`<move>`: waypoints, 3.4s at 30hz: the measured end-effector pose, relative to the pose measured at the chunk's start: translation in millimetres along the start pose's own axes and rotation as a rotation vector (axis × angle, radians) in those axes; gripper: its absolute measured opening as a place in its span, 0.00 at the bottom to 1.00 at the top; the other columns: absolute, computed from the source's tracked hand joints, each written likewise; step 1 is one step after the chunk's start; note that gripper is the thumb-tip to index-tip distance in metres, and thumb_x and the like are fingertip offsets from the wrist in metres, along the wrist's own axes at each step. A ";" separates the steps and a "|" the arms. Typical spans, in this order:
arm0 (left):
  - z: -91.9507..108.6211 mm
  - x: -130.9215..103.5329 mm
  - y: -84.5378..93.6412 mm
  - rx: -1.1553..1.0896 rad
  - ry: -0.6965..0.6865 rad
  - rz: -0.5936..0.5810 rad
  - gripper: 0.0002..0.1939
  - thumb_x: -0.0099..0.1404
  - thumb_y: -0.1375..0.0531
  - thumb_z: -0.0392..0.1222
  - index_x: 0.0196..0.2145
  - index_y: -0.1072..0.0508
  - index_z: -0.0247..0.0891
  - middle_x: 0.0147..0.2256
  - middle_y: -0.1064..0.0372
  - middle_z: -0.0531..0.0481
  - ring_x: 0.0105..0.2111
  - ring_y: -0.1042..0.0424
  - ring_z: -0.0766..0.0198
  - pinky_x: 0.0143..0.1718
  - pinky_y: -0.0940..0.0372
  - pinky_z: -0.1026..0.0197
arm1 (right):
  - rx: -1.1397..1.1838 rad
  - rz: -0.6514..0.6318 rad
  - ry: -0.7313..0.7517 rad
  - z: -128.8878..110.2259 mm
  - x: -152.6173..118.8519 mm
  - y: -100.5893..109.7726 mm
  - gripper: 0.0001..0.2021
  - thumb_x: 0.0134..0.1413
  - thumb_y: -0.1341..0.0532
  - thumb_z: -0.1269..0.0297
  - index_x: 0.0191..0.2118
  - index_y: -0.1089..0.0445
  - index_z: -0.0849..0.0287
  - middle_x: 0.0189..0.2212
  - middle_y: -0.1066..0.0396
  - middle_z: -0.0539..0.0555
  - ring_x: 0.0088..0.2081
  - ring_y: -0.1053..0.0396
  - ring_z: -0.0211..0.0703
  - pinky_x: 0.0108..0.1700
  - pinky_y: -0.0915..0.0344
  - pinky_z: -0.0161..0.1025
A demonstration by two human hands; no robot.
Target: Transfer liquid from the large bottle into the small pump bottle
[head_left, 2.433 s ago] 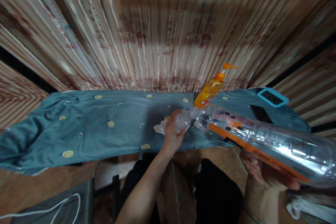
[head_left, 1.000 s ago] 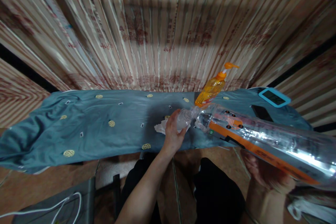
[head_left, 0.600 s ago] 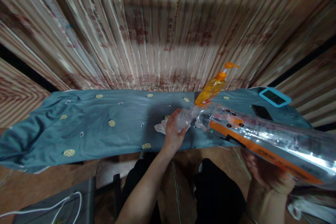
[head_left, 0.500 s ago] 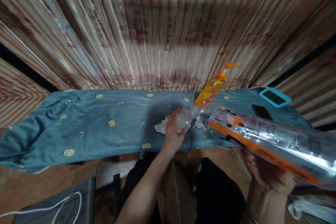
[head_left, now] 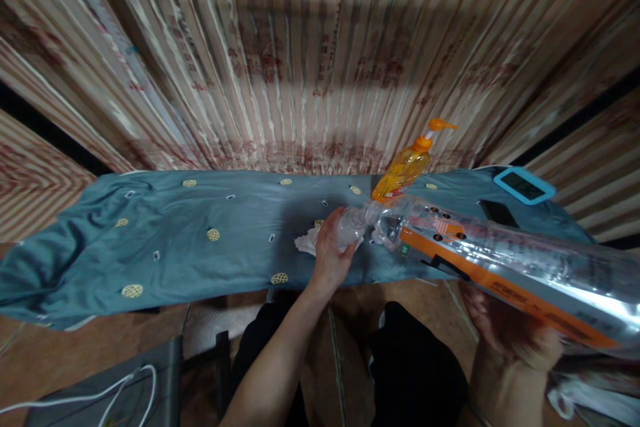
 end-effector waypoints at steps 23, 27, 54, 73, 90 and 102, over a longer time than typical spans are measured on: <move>-0.1 0.1 -0.5 -0.003 -0.006 0.012 0.31 0.57 0.39 0.35 0.57 0.42 0.40 0.57 0.36 0.42 0.57 0.37 0.52 0.59 0.42 0.44 | -0.043 -0.054 0.020 3.1 1.0 -0.7 0.30 0.21 0.26 0.49 0.39 0.25 0.52 0.23 0.28 0.49 0.18 0.41 0.36 0.15 0.48 0.33; -0.6 -0.2 -0.1 -0.016 -0.007 0.009 0.31 0.57 0.39 0.35 0.58 0.42 0.40 0.57 0.36 0.41 0.57 0.37 0.52 0.59 0.42 0.44 | -0.064 -0.086 0.044 3.4 1.6 -0.1 0.27 0.24 0.27 0.47 0.36 0.25 0.51 0.24 0.28 0.48 0.19 0.39 0.36 0.17 0.45 0.34; 0.9 0.3 -1.4 -0.027 -0.003 -0.008 0.30 0.58 0.40 0.37 0.58 0.42 0.39 0.57 0.37 0.41 0.58 0.38 0.51 0.59 0.43 0.45 | -0.096 -0.069 0.063 0.7 -2.6 -10.3 0.16 0.29 0.27 0.53 0.29 0.23 0.55 0.18 0.27 0.50 0.19 0.31 0.39 0.19 0.36 0.34; 0.5 0.5 -1.4 -0.028 -0.006 0.000 0.30 0.58 0.39 0.37 0.58 0.42 0.40 0.58 0.38 0.41 0.58 0.38 0.52 0.59 0.43 0.44 | -0.106 -0.023 0.062 5.1 -5.9 -11.6 0.16 0.31 0.29 0.52 0.31 0.24 0.50 0.20 0.25 0.48 0.21 0.29 0.42 0.23 0.34 0.38; -1.7 1.0 -2.3 -0.007 -0.006 -0.009 0.31 0.59 0.40 0.38 0.59 0.43 0.41 0.58 0.38 0.41 0.58 0.38 0.51 0.59 0.43 0.43 | -0.121 -0.017 0.091 6.9 -8.4 -4.8 0.15 0.34 0.30 0.53 0.33 0.24 0.51 0.24 0.24 0.47 0.23 0.28 0.42 0.25 0.30 0.40; -1.5 1.1 -2.7 -0.005 -0.007 -0.001 0.31 0.58 0.39 0.37 0.58 0.43 0.41 0.57 0.37 0.41 0.58 0.38 0.51 0.59 0.43 0.42 | -0.109 -0.029 0.085 4.7 -6.7 -9.8 0.15 0.33 0.29 0.54 0.33 0.23 0.50 0.24 0.24 0.47 0.23 0.28 0.42 0.24 0.31 0.38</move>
Point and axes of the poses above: each hand's wrist, its own x-axis towards the middle knuckle, its own y-axis out of the back of the hand, z = x × y, the point moved 5 cm from there along x, towards the middle knuckle
